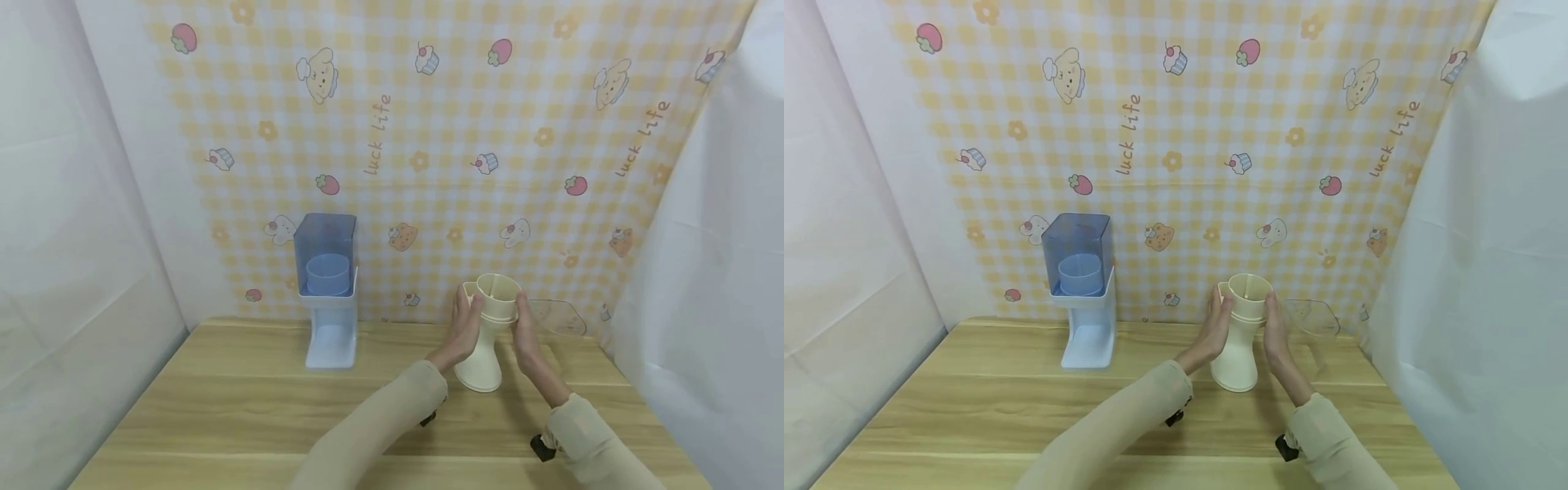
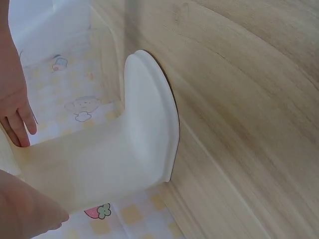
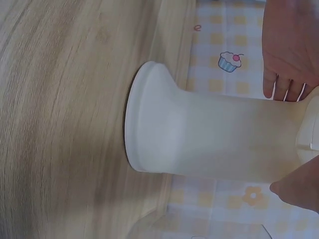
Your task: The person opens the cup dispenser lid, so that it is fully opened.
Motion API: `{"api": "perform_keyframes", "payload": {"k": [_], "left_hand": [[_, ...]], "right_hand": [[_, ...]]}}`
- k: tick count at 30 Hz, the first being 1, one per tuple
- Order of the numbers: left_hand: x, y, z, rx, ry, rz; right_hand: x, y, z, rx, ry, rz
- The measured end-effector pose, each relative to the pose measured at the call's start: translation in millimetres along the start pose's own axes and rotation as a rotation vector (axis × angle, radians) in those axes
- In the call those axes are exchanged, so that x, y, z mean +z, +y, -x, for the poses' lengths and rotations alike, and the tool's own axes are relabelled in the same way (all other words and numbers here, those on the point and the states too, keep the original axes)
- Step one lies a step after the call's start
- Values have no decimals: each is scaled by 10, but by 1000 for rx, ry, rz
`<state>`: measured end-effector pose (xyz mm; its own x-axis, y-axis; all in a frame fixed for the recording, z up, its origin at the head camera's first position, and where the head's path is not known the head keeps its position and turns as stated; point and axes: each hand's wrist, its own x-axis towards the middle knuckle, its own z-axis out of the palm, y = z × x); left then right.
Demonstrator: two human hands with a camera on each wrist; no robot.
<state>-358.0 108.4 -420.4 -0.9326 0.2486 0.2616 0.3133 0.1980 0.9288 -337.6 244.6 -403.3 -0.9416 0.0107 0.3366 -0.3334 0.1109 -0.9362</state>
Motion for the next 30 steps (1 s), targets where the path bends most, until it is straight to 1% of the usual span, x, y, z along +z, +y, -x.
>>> {"api": "perform_keyframes", "payload": {"k": [3,6,8,9,11,13,14,15,18,20,22,25,27,30], "left_hand": [[-39,18,19,-2,-2,16],[-138,40,73,10,-20,43],[-229,46,126,15,-45,61],[-282,46,164,21,-59,77],[-395,30,263,15,-85,96],[-515,-10,413,-11,-99,105],[-578,-37,505,-23,-103,107],[-642,-63,601,-31,-104,100],[-833,-140,895,-64,-101,93],[-935,-170,1059,-72,-102,94],[-1018,-183,1196,-82,-103,117],[-1132,-191,1365,-93,-81,134],[-1223,-195,1464,-102,-49,164],[-1398,-208,1567,-109,9,186]], "right_hand": [[-9,-11,9,7,-14,15],[-39,-31,65,45,-50,35],[-69,-71,167,76,-44,37],[-81,-95,242,90,-20,35],[-99,-142,425,104,36,23],[-87,-188,636,103,94,35],[-71,-202,734,99,109,38],[-50,-212,820,92,107,33],[50,-222,1010,84,32,13],[126,-218,1077,88,-35,-18],[210,-203,1114,90,-89,-22],[349,-177,1141,88,-137,-23],[448,-164,1152,93,-155,-23],[584,-167,1139,100,-183,-32]]}}
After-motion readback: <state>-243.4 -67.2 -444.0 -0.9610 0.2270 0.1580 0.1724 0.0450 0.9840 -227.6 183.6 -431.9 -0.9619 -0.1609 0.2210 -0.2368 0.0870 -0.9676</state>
